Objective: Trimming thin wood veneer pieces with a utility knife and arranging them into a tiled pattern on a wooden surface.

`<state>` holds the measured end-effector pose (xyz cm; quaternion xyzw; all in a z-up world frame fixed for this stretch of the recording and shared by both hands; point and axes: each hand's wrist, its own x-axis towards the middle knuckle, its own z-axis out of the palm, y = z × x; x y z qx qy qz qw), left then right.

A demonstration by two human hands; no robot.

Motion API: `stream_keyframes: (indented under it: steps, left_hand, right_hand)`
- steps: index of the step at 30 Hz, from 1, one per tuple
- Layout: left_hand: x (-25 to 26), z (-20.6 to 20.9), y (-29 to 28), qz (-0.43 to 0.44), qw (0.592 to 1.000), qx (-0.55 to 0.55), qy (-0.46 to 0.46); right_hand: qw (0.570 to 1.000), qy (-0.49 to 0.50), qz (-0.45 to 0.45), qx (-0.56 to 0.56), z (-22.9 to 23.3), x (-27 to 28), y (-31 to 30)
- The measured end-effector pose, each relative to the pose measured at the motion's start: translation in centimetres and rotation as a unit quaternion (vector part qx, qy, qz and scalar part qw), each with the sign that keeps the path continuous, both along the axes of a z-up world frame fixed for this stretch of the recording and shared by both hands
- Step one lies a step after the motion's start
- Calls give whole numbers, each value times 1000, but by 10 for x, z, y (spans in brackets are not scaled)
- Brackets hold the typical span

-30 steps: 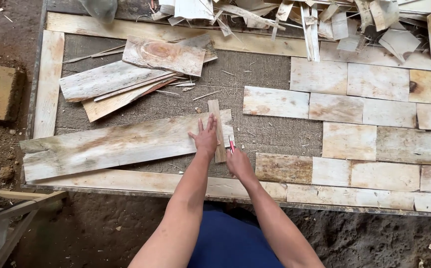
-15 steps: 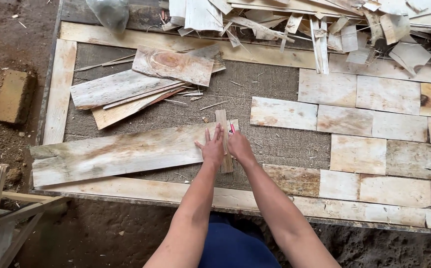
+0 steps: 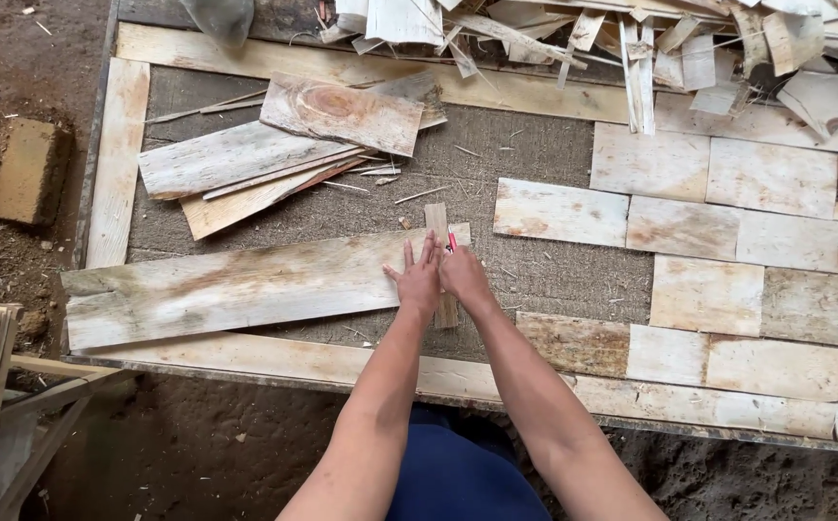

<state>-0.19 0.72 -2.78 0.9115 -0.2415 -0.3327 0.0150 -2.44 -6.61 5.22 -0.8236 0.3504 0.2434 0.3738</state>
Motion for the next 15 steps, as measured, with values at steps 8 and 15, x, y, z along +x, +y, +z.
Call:
stream_keyframes:
  steps: [8, 15]
  left_hand:
    - [2, -4, -3, 5, 1000, -5, -14]
    - [3, -19, -4, -6, 1000, 14, -13]
  right_hand:
    - [999, 38, 1, 3, -24, -33, -1]
    - [998, 65, -2, 23, -25, -78, 11]
